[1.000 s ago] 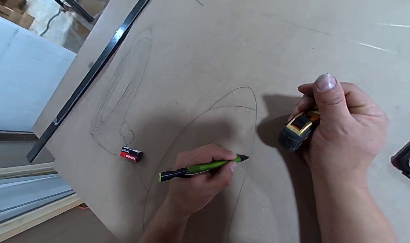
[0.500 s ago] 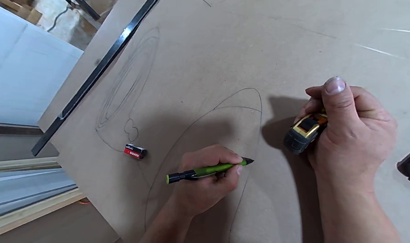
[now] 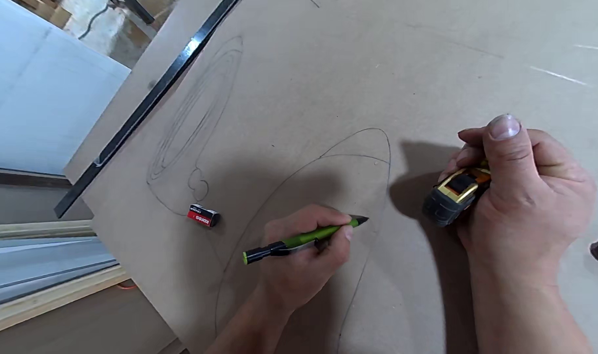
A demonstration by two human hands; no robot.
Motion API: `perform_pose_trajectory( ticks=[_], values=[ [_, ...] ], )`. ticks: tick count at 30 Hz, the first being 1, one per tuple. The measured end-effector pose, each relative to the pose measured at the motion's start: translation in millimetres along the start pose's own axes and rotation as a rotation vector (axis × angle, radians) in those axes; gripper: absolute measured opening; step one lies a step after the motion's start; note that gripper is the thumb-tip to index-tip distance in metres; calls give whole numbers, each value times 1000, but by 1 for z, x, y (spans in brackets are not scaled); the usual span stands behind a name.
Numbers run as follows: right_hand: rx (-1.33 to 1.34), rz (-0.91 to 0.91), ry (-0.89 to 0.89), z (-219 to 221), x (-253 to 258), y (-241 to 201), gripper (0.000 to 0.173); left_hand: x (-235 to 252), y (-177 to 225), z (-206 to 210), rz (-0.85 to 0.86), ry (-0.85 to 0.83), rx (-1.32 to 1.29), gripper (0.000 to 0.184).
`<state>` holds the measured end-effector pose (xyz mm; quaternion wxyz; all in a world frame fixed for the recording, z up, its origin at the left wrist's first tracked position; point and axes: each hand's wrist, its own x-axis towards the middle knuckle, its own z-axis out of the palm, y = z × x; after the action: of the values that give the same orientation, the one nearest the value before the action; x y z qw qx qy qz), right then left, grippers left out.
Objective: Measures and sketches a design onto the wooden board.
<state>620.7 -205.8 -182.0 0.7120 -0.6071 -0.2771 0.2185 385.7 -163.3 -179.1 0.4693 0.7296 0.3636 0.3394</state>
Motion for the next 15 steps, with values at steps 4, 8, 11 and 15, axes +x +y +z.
perform_pose_trajectory(
  ticks=[4,8,11,15],
  values=[
    [2,-4,-1,0,0,0,23,1,0,2,22,-19,7,9],
    [-17,-3,4,0,0,1,23,0,2,5,-46,149,74,9],
    [-12,-4,10,1,0,0,24,0,3,5,-106,220,89,9],
    [-15,-5,12,0,0,1,24,-1,1,5,-56,171,47,10]
  ],
)
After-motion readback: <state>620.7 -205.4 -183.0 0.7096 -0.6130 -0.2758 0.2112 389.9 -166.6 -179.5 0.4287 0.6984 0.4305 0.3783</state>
